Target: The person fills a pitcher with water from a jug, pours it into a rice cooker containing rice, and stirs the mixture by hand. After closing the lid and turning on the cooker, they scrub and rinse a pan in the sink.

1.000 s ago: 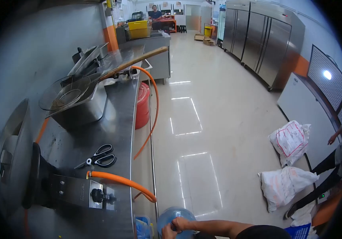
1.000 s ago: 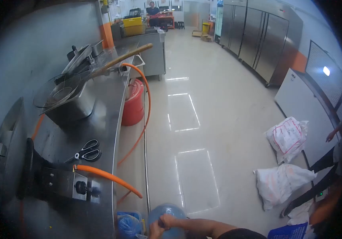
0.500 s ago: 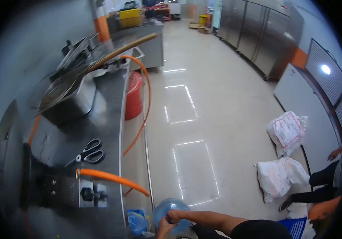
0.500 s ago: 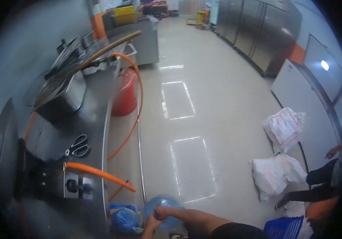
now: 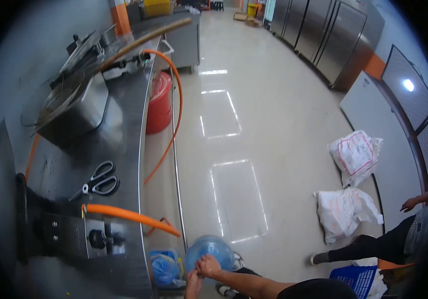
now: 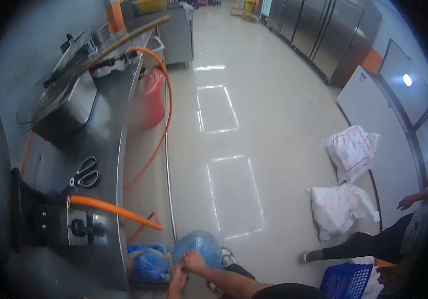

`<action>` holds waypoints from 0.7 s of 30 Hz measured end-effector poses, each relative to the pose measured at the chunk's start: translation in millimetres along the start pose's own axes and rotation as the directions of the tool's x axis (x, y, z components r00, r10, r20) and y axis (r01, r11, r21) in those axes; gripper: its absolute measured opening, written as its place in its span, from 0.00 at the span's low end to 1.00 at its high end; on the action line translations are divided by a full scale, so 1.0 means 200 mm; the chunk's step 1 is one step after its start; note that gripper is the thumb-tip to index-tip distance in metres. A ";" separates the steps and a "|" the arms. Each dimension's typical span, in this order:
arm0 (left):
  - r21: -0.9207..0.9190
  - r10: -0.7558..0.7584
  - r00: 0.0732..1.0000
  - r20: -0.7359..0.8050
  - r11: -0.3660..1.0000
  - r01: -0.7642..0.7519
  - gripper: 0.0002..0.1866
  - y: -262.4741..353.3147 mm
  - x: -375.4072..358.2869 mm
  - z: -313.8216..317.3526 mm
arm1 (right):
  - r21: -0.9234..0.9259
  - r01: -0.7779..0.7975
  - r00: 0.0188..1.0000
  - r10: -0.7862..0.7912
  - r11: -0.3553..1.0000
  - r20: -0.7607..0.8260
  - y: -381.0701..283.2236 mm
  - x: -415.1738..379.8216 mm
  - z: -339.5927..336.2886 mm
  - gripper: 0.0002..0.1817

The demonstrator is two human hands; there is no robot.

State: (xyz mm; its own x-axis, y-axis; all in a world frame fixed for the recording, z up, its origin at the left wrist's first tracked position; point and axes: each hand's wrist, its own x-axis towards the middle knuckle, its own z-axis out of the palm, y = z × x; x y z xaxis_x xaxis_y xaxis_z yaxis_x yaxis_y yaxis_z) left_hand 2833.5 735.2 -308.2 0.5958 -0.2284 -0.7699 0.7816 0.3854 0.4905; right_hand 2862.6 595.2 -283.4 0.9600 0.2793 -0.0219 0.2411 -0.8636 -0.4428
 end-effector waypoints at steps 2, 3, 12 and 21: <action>-0.001 -0.007 0.994 -0.106 1.000 0.007 0.11 0.03 -0.05 0.11 | 0.022 -0.004 0.999 0.005 1.000 -0.033 0.03 0.00 0.11 0.12; -0.059 0.014 0.994 -0.111 0.998 -0.021 0.12 -0.02 -0.02 0.08 | 0.016 -0.009 0.997 0.010 1.000 -0.075 0.03 0.00 0.15 0.12; 0.261 0.139 0.982 -0.125 0.960 -0.103 0.27 -0.03 -0.06 0.17 | -0.061 0.043 0.981 -0.054 0.997 -0.187 0.01 -0.03 0.02 0.11; 0.579 0.477 0.849 -0.226 0.767 -0.276 0.38 -0.05 -0.11 0.37 | -0.019 0.172 0.955 -0.171 0.985 -0.243 0.09 0.00 0.15 0.12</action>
State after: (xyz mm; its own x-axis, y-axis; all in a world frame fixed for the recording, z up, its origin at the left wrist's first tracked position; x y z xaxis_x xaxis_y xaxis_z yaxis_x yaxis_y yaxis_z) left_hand 2826.7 670.8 -266.0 0.8370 0.1918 -0.5124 0.5417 -0.1590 0.8254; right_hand 2863.8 592.1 -318.5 0.9100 0.3124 0.2727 0.4050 -0.8105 -0.4231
